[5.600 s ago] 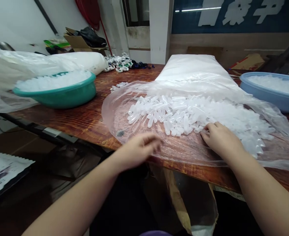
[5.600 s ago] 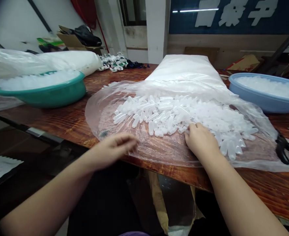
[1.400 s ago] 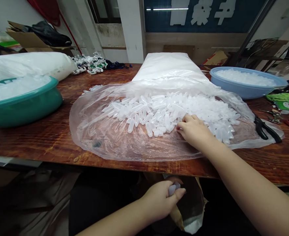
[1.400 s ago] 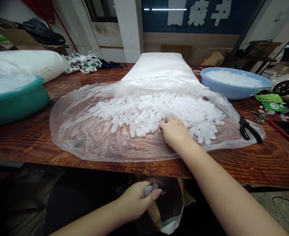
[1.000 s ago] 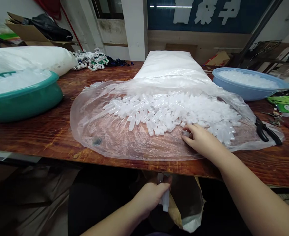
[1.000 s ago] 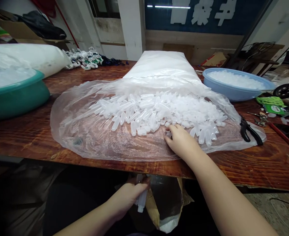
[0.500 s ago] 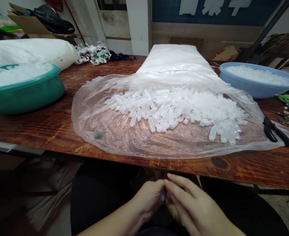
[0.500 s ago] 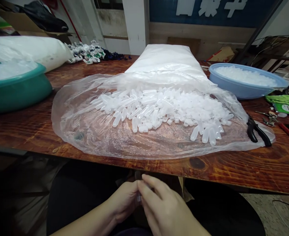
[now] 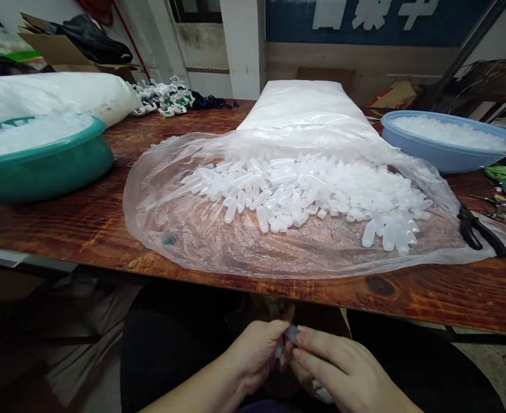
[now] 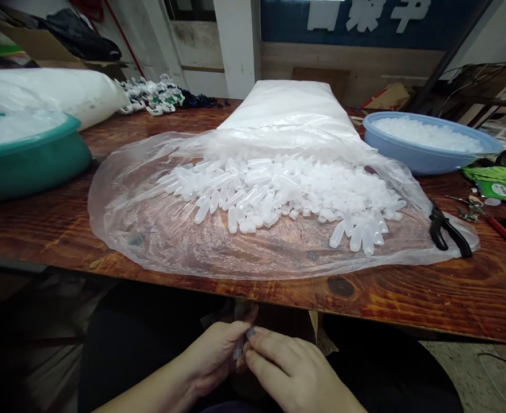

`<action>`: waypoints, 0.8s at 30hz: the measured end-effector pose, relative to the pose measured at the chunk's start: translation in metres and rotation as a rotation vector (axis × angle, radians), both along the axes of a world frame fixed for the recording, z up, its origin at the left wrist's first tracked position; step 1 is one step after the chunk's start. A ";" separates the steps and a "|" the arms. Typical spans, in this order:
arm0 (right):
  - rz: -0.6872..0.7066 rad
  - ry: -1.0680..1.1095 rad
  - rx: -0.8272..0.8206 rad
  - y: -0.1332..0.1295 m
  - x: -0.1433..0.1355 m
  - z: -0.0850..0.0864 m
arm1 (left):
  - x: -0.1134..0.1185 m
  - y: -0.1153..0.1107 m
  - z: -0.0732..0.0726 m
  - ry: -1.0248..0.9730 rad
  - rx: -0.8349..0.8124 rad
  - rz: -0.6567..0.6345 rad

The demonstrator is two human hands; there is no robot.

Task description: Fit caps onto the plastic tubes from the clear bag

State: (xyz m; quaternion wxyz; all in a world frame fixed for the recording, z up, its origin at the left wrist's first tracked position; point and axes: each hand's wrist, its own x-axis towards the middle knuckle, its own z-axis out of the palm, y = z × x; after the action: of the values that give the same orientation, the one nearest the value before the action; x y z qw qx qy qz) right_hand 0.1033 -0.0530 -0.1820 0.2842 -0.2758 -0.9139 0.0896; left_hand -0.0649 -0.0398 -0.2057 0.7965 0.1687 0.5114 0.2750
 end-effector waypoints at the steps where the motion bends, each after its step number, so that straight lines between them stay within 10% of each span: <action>1: -0.034 0.036 -0.047 0.001 0.000 -0.001 | -0.001 0.001 0.000 -0.020 -0.002 0.005; 9: -0.471 0.379 -0.401 -0.001 -0.015 -0.017 | -0.006 -0.001 0.008 -0.091 0.144 0.013; 15: -0.794 0.155 -0.822 0.001 -0.023 -0.016 | -0.009 -0.001 0.005 0.070 0.503 -0.213; 21: -0.590 0.309 -0.543 -0.007 -0.015 -0.025 | -0.013 0.000 -0.001 0.140 0.511 -0.175; 24: -0.541 0.273 -0.680 -0.010 -0.015 -0.029 | -0.014 0.000 -0.001 0.117 0.532 -0.234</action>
State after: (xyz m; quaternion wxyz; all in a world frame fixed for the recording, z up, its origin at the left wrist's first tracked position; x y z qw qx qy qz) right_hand 0.0888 -0.0627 -0.2107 0.3086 -0.5678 -0.6817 0.3429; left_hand -0.0787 -0.0400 -0.2065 0.7197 0.4449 0.4435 0.2957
